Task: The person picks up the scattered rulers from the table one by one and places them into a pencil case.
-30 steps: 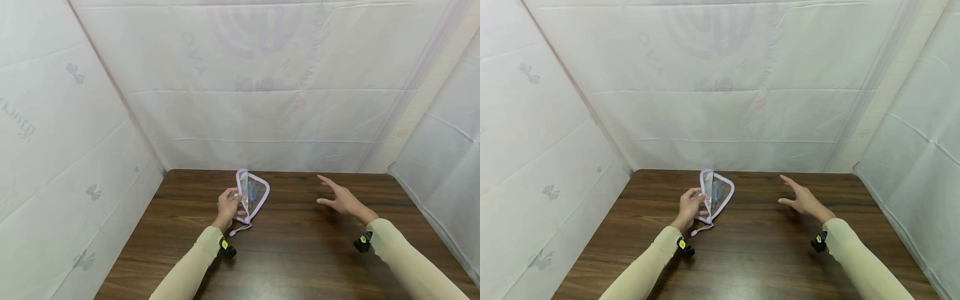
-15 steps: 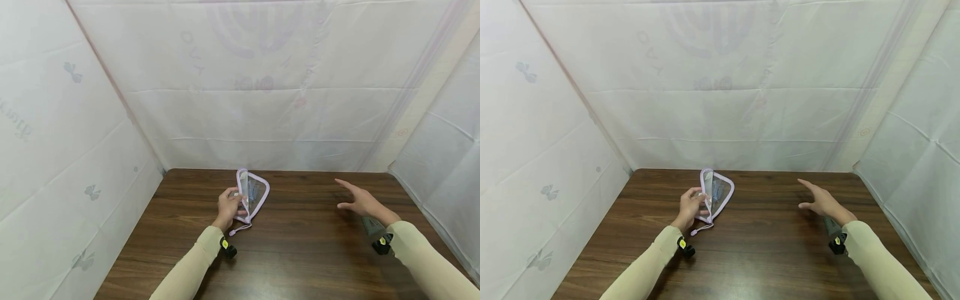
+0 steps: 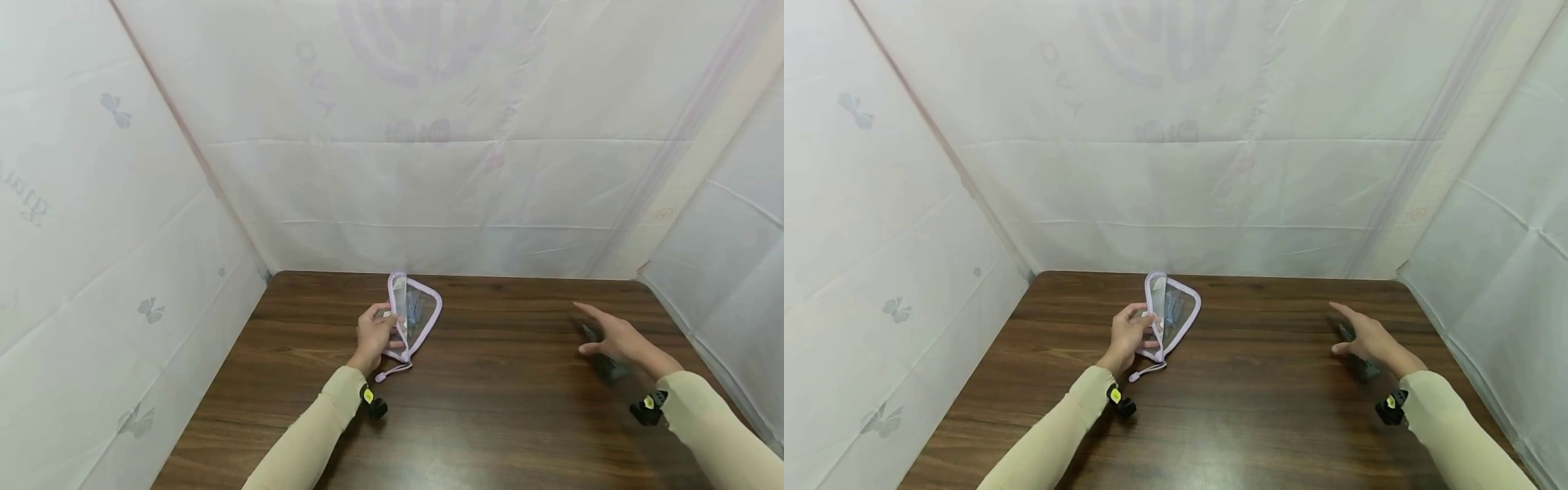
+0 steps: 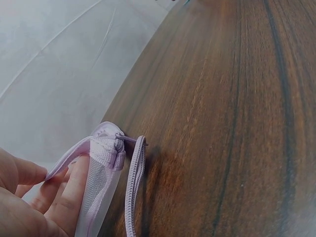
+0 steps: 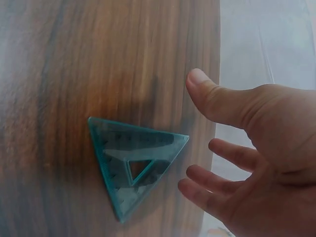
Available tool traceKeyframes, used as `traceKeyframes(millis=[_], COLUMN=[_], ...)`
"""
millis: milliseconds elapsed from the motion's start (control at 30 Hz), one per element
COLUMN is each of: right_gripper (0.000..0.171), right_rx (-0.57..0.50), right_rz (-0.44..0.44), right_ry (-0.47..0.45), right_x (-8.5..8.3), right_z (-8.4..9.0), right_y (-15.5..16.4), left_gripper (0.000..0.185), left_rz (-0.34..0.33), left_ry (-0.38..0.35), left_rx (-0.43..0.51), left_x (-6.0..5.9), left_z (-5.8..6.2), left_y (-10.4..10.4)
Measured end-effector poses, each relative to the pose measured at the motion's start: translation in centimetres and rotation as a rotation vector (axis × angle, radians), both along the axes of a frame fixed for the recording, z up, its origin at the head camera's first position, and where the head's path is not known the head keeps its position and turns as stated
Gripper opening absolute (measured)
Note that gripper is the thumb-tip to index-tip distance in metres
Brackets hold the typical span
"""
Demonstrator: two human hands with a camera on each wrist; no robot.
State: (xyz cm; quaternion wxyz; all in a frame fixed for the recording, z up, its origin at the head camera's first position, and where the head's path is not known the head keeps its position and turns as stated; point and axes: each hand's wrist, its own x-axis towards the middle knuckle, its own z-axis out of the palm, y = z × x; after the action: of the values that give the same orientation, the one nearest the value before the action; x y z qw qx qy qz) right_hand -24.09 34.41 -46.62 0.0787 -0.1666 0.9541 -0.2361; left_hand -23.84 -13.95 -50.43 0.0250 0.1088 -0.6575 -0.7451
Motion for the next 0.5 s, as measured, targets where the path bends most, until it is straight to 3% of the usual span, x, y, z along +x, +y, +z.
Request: traceKeyframes(millis=[333,500], right_gripper=[0.097,0.097], right_rx=[0.063,0.100], right_rz=[0.019,0.013], right_ry=[0.018,-0.015], right_x=[0.8,1.0], right_z=[-0.5,-0.6], right_y=[1.3,1.6], left_gripper=[0.025,0.026], left_rz=[0.008,0.005], left_ry=[-0.003,-0.003], left_rx=[-0.013,-0.012], left_x=[0.0,0.0], left_z=[-0.1,-0.2], left_y=[0.0,-0.1])
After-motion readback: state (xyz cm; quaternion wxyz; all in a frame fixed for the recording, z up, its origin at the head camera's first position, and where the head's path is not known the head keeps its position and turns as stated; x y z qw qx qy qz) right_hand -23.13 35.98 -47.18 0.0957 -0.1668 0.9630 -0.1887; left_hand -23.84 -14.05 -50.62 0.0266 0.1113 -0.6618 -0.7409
